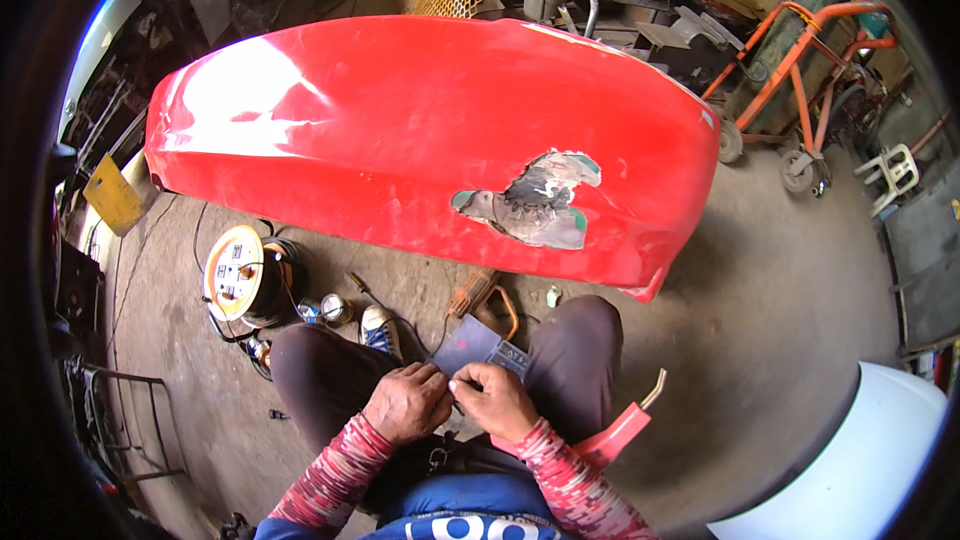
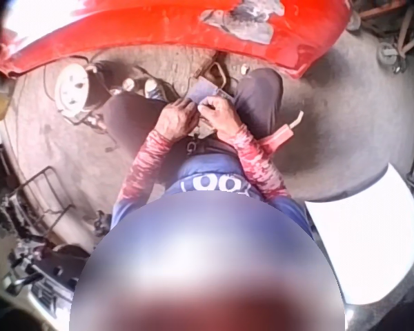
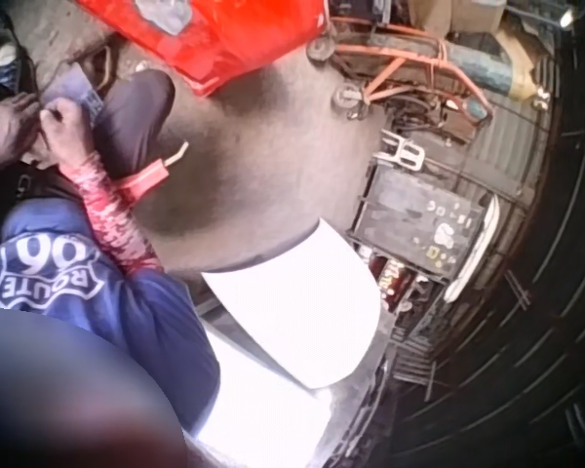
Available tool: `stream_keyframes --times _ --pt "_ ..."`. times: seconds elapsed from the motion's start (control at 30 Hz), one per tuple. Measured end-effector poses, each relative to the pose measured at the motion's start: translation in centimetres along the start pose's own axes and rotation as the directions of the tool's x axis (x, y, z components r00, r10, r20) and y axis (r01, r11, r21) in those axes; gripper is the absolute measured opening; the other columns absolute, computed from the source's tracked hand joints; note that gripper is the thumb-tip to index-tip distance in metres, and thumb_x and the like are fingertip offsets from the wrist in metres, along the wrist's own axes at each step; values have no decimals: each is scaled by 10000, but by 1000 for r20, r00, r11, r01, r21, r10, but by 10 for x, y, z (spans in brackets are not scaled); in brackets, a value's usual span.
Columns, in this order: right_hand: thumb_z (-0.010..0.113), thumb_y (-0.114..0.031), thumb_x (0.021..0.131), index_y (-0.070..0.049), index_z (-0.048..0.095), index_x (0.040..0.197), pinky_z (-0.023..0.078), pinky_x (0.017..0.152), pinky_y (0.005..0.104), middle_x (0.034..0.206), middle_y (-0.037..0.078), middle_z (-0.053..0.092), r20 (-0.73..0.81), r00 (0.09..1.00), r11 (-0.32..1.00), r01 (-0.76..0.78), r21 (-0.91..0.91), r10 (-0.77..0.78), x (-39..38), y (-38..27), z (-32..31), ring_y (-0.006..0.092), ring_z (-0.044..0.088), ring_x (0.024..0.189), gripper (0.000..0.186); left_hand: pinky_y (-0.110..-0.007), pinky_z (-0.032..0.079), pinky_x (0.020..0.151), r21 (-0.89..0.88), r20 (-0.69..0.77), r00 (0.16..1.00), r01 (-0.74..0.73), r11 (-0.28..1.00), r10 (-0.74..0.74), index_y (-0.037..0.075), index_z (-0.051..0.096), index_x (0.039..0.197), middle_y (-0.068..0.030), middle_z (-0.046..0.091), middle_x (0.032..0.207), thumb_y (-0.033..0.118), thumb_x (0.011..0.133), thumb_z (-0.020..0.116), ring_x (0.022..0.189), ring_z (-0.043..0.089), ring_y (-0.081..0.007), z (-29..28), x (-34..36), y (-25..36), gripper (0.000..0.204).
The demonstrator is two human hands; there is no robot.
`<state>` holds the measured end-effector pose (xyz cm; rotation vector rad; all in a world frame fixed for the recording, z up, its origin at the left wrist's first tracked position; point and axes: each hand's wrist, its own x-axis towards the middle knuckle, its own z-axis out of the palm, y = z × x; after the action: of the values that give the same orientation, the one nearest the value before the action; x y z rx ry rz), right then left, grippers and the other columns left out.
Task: The person is repairing a damaged red car bumper using a pink heat gun and a metal rod. They repeatedly heat the damaged area and press the metal rod into the softened plastic to reshape it.
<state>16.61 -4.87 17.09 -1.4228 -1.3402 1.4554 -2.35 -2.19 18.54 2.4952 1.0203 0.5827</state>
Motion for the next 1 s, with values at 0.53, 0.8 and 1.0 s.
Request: stream_keyframes --times 0.53,0.8,1.0 --pt "679 -156 863 26 689 816 529 608 298 718 50 682 -20 987 983 -160 -95 159 10 -6 -7 101 629 650 188 -390 540 569 95 83 995 40 995 -47 53 611 807 -106 599 734 224 779 705 688 640 -267 17 0 1 197" --pt "679 -156 823 20 676 778 516 627 301 689 70 669 5 983 980 -182 -81 183 4 1 -10 108 626 654 181 -409 537 584 37 2 1000 -9 999 9 46 611 831 -105 591 748 287 750 736 681 628 -289 15 -3 2 283" --pt "660 -158 837 -5 676 772 451 556 264 660 11 636 3 959 959 -282 -6 282 6 -3 -9 67 557 613 166 -404 528 600 4 -50 997 -64 998 64 43 549 837 -122 569 741 175 814 676 681 625 -297 19 -6 1 185"
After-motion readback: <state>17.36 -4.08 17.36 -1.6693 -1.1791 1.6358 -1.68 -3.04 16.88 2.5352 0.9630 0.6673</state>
